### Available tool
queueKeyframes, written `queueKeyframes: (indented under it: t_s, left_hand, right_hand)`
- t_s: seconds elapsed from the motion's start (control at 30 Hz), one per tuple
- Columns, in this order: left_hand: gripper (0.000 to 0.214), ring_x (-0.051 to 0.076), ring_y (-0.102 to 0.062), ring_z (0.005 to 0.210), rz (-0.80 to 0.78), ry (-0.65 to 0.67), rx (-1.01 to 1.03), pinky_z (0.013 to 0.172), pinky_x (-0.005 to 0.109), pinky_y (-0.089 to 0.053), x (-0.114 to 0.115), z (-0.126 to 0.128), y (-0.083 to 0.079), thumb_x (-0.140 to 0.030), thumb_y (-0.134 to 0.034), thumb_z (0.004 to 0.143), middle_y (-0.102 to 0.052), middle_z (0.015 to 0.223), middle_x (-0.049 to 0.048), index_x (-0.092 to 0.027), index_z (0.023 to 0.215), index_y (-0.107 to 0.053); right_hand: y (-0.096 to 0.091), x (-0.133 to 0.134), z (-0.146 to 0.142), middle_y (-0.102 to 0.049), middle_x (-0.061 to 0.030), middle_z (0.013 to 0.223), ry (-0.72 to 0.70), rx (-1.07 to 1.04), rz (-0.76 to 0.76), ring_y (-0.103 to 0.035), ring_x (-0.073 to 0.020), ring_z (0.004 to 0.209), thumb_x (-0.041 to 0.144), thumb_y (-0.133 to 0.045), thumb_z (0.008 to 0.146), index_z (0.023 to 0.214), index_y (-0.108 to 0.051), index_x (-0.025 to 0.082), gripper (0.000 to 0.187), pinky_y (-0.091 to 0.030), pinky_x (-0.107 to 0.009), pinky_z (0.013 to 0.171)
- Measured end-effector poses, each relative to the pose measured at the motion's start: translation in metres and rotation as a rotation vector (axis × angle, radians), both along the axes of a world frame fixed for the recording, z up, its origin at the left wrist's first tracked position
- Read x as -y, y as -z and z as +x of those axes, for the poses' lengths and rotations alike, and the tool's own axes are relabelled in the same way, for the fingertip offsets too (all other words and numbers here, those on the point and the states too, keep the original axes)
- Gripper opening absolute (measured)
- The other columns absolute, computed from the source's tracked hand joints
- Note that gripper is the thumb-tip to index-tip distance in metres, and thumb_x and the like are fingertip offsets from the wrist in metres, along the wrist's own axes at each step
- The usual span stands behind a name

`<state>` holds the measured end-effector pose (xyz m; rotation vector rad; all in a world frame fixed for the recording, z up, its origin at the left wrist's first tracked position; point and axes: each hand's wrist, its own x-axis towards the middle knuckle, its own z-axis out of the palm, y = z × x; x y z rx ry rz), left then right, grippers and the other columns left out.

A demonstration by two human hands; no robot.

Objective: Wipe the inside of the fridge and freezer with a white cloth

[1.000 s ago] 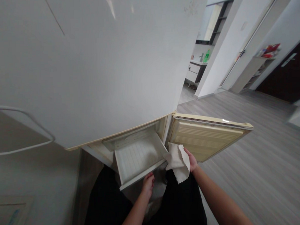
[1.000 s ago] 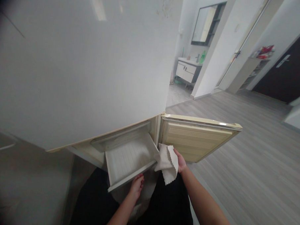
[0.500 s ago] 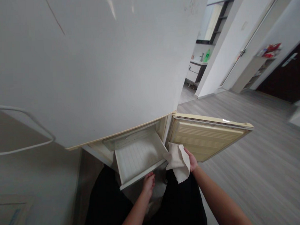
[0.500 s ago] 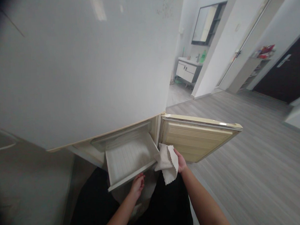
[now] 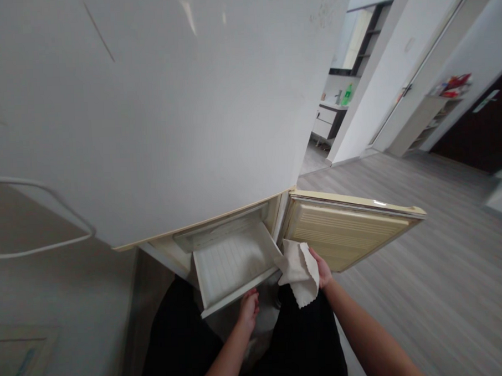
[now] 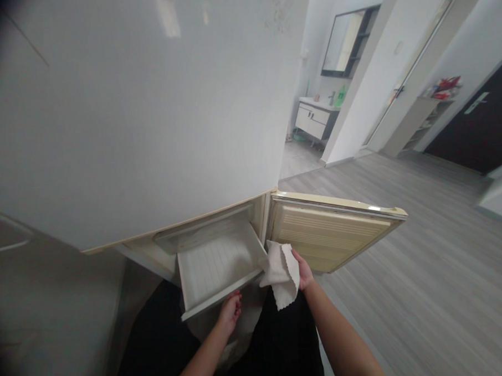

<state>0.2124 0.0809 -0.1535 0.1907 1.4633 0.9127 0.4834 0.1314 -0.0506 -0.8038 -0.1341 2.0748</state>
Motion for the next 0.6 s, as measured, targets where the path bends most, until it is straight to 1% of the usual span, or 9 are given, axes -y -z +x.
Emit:
queueKeyframes:
  t_s: [0.1, 0.23, 0.4, 0.6]
  left_hand:
    - [0.017, 0.007, -0.043, 0.047, -0.002, 0.005, 0.004, 0.043, 0.018, -0.026, -0.001, 0.001, -0.001, -0.006, -0.061, 0.077, -0.05, 0.061, -0.0048, -0.018, 0.089, -0.061]
    - [0.018, 0.006, -0.04, 0.047, -0.013, 0.001, -0.01, 0.042, 0.018, -0.022, -0.002, 0.002, -0.002, -0.006, -0.058, 0.077, -0.053, 0.068, -0.0038, -0.017, 0.092, -0.059]
    - [0.022, 0.008, -0.04, 0.049, -0.022, 0.007, -0.024, 0.045, 0.02, -0.025, -0.001, 0.002, -0.004, -0.008, -0.057, 0.075, -0.054, 0.07, -0.0036, -0.017, 0.094, -0.06]
    - [0.025, 0.009, -0.039, 0.051, -0.011, 0.016, -0.039, 0.046, 0.021, -0.023, 0.0, 0.002, -0.004, -0.01, -0.056, 0.07, -0.052, 0.068, -0.0034, -0.018, 0.094, -0.06]
  right_hand:
    - [0.001, 0.0, 0.0, -0.078, -0.0151, 0.103, 0.006, 0.0, -0.006, -0.076, -0.0234, 0.096, 0.05, -0.021, 0.108, 0.129, -0.065, 0.007, 0.065, -0.052, -0.043, 0.105]
    - [-0.004, 0.0, -0.003, -0.078, -0.0144, 0.103, 0.032, -0.003, -0.038, -0.076, -0.023, 0.097, 0.049, -0.021, 0.108, 0.131, -0.064, 0.008, 0.064, -0.053, -0.042, 0.105]
    - [-0.012, 0.001, -0.006, -0.078, -0.014, 0.106, 0.061, -0.014, -0.086, -0.076, -0.0224, 0.096, 0.051, -0.021, 0.108, 0.134, -0.061, 0.008, 0.064, -0.053, -0.041, 0.104]
    - [-0.011, 0.001, -0.006, -0.078, -0.0139, 0.107, 0.061, 0.002, -0.079, -0.076, -0.0226, 0.097, 0.05, -0.022, 0.108, 0.137, -0.058, 0.007, 0.063, -0.052, -0.041, 0.105]
